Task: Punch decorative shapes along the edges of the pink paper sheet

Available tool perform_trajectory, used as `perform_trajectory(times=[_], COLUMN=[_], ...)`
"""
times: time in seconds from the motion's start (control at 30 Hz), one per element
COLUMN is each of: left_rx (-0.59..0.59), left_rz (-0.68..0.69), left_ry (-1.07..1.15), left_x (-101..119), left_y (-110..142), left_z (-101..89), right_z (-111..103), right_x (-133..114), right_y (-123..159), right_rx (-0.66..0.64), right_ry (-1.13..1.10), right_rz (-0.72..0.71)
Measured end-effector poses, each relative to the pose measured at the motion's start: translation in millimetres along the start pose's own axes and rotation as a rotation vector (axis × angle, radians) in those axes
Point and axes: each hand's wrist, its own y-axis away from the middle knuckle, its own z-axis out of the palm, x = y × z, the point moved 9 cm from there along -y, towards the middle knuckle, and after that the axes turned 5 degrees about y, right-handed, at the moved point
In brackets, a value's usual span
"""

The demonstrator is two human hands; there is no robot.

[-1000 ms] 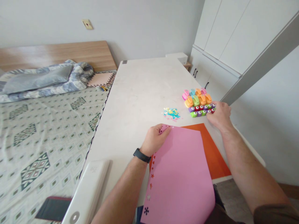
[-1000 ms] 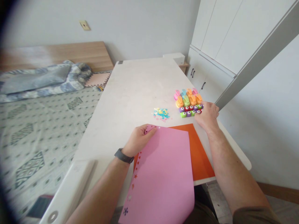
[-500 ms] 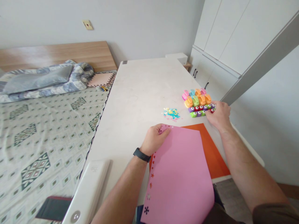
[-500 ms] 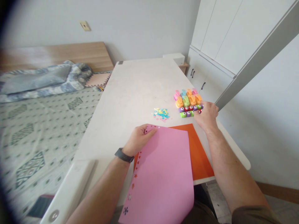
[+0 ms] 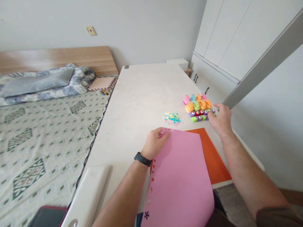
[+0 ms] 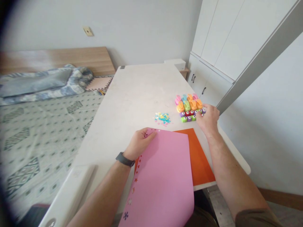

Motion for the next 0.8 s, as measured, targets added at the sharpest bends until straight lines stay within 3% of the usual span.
perform_trajectory(times=[0.2, 0.33, 0.43, 0.6, 0.8], left_rx=[-0.005, -0.014, -0.022, -0.006, -0.013], left_rz=[0.012, 0.003, 0.004, 0.015, 0.001], left_ry=[0.025, 0.029, 0.030, 0.042, 0.049], left_x=[1, -1, -3, -7, -9], left_y=[0, 0, -1, -2, -2], left_z=[0.0, 0.8, 2.0, 1.1, 0.1], right_z=[0, 7, 30, 81, 109], right_x=[-4, -33, -65, -104, -121], right_y=[-21, -48, -71, -101, -110], right_rx=[-0.070, -0.156, -0.299, -0.511, -0.516], right_ry=[0.002, -0.038, -0.036, 0.215, 0.287], right_rz=[0.001, -0.095, -0.155, -0.148, -0.068])
